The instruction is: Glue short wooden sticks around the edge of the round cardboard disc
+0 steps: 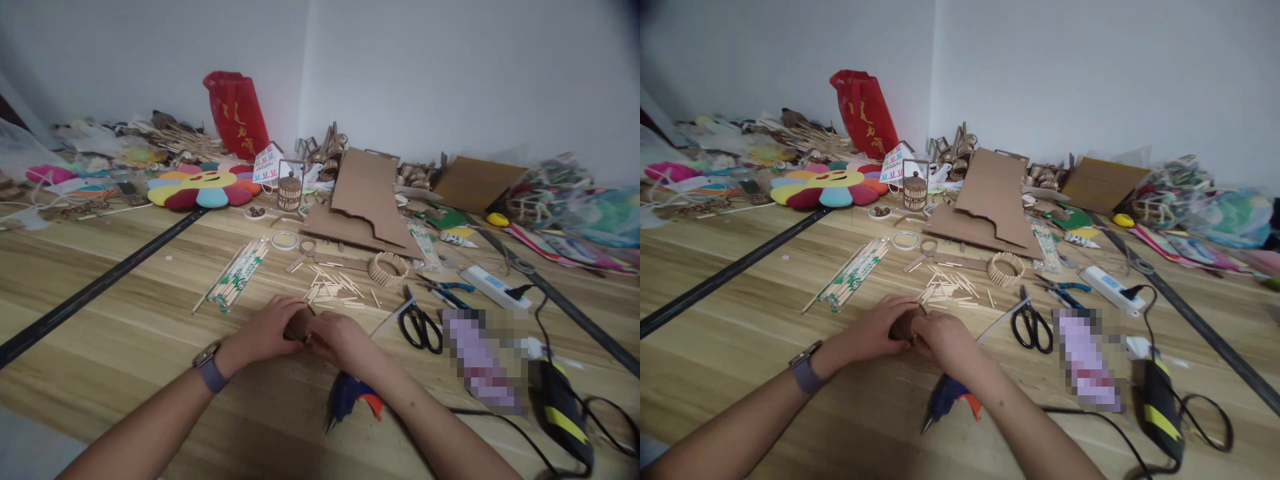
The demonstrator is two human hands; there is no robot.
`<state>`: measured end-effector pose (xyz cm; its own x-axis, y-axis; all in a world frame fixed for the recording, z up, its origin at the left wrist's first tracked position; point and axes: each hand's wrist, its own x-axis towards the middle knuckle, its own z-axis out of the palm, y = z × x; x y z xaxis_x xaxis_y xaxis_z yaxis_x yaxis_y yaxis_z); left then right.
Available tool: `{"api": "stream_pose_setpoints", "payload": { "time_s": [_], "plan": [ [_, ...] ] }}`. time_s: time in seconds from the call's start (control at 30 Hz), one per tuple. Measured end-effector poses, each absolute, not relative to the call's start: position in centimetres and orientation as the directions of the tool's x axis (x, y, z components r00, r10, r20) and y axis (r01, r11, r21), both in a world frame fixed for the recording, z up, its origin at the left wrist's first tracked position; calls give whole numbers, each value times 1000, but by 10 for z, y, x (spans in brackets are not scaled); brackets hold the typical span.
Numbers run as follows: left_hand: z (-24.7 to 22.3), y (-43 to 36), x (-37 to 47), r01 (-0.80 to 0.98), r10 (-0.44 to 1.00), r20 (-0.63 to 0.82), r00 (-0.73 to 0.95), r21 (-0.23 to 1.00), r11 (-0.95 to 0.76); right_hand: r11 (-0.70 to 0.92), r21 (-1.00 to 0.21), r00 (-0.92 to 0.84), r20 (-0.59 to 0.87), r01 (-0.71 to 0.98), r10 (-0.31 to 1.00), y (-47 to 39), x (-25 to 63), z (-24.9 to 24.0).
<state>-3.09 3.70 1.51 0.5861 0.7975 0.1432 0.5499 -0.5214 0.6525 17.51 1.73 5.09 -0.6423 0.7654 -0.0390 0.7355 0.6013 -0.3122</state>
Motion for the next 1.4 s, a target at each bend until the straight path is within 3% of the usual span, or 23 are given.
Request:
{"api": "stream_pose_setpoints", "payload": {
  "time_s": [0.43,1.4],
  "plan": [
    [14,36,-29,582,818,108,564,650,-488,613,-261,-640,-25,746,768,16,175,48],
    [19,36,-27,564,821,137,555,663,-492,615,-285,-654,-61,735,754,17,176,43]
  ]
}}
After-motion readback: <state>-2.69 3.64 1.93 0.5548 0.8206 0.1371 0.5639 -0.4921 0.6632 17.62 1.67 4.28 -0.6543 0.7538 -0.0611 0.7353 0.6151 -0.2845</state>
